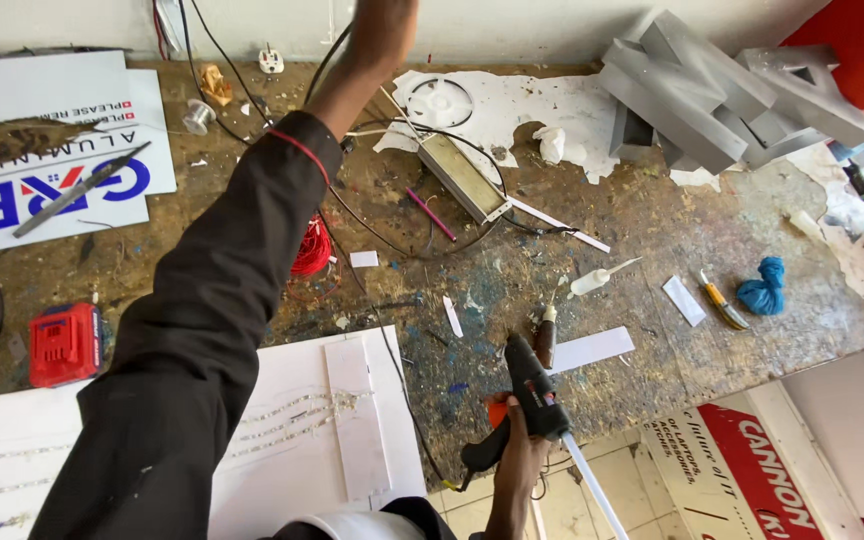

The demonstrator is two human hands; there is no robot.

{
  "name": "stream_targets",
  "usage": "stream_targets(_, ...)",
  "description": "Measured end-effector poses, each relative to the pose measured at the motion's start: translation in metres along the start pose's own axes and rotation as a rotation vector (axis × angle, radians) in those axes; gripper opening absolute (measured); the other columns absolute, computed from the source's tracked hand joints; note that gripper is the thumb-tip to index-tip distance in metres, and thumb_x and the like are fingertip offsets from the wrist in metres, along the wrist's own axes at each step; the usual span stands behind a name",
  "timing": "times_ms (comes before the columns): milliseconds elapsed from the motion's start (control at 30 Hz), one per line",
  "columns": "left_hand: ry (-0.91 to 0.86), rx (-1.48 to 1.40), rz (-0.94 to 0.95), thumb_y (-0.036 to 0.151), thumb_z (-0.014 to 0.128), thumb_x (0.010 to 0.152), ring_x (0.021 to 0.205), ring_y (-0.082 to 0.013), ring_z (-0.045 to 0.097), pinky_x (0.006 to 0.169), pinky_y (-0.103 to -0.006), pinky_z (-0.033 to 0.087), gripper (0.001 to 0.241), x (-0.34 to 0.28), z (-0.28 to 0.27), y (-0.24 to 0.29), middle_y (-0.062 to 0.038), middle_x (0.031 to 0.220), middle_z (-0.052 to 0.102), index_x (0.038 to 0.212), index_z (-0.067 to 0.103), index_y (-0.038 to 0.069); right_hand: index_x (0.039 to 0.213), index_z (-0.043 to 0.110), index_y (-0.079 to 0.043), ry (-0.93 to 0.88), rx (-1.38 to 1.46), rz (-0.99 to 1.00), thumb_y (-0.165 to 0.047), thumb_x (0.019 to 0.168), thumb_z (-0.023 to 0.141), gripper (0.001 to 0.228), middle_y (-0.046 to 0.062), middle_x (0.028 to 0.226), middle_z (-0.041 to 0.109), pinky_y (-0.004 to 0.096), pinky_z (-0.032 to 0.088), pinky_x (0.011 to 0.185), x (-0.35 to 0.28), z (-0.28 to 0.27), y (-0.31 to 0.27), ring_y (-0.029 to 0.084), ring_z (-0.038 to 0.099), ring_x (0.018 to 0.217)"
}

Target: The person connects wires to LED strips and a power supply, then applies glue from a glue gun to secure the components on a white board.

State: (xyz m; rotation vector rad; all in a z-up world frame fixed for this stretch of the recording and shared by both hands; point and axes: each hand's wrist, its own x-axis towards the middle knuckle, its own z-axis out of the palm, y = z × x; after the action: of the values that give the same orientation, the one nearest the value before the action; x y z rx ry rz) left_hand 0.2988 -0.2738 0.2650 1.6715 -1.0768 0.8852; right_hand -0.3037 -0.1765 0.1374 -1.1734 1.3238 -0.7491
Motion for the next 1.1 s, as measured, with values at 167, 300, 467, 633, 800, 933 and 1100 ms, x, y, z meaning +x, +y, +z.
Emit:
stream_targets(167,-0.275,-0.341,-0.006,0.014,0.048,0.125,0.082,-0.0194,0.057,0.066,-0.0334,0.051,0.019,-0.027,0.021,0.052,-0.011,0.105,0.063,0.141,0.053,0.006,0.138,0.08,-0.019,-0.028,0.122,0.157,-0.03,0.1,0.078,0.04,0.012,0.114,0.091,0.055,0.057,0.115,0.01,0.031,0.041,0.028,0.084,0.122)
stream_targets(300,-0.594,-0.315,-0.439,0.022,0.042,0.124,0.07,-0.013,0.045,0.057,-0.0306,0.044,0.022,-0.135,0.045,0.024,-0.004,0.097,0.058,0.124,0.059,0.008,0.127,0.088,-0.006,0.017,0.105,0.235,-0.026,0.094,0.081,0.04,0.015,0.111,0.09,0.045,0.06,0.1,0.0,0.049,0.04,0.028,0.082,0.107)
stream_targets(467,-0.604,-0.201,-0.757,0.014,0.053,0.121,0.093,-0.037,0.066,0.07,-0.0526,0.045,0.017,-0.273,0.09,-0.055,-0.02,0.12,0.071,0.136,0.057,0.008,0.122,0.087,0.009,-0.051,0.214,0.286,-0.014,0.097,0.08,0.034,0.025,0.105,0.091,0.046,0.06,0.108,-0.002,0.057,0.039,0.033,0.085,0.105)
stream_targets(633,-0.633,-0.059,-0.552,0.005,0.064,0.114,0.11,-0.0407,0.063,0.098,-0.0536,0.044,0.026,-0.286,0.073,-0.055,-0.019,0.13,0.073,0.14,0.066,0.005,0.134,0.076,0.005,-0.136,0.25,0.178,-0.015,0.097,0.077,0.042,0.025,0.105,0.089,0.053,0.063,0.103,0.022,0.052,0.058,0.039,0.085,0.1)
stream_targets(800,-0.504,0.146,-0.313,0.004,0.072,0.104,0.104,-0.0402,0.061,0.099,-0.052,0.043,0.022,-0.303,0.075,-0.054,-0.019,0.114,0.068,0.124,0.064,0.004,0.136,0.079,-0.001,-0.149,0.149,0.1,-0.019,0.092,0.081,0.047,0.019,0.105,0.09,0.044,0.057,0.109,0.036,0.058,0.053,0.032,0.084,0.108)
stream_targets(933,-0.55,0.186,-0.37,0.029,0.076,0.11,0.128,-0.0398,0.058,0.123,-0.0621,0.038,0.043,-0.305,0.076,-0.051,-0.018,0.135,0.061,0.14,0.057,0.006,0.13,0.071,0.002,-0.352,0.34,-0.021,-0.016,0.099,0.077,0.037,0.022,0.099,0.085,0.055,0.064,0.104,0.041,0.067,0.041,0.039,0.084,0.097)
stream_targets(1100,-0.515,0.119,-0.419,0.022,0.091,0.101,0.135,-0.0391,0.063,0.121,-0.0545,0.049,0.073,-0.278,0.048,-0.029,-0.022,0.147,0.065,0.158,0.053,-0.004,0.127,0.085,0.004,-0.404,0.138,0.087,-0.016,0.089,0.08,0.044,0.024,0.116,0.091,0.049,0.064,0.107,0.039,0.066,0.01,0.038,0.087,0.114)
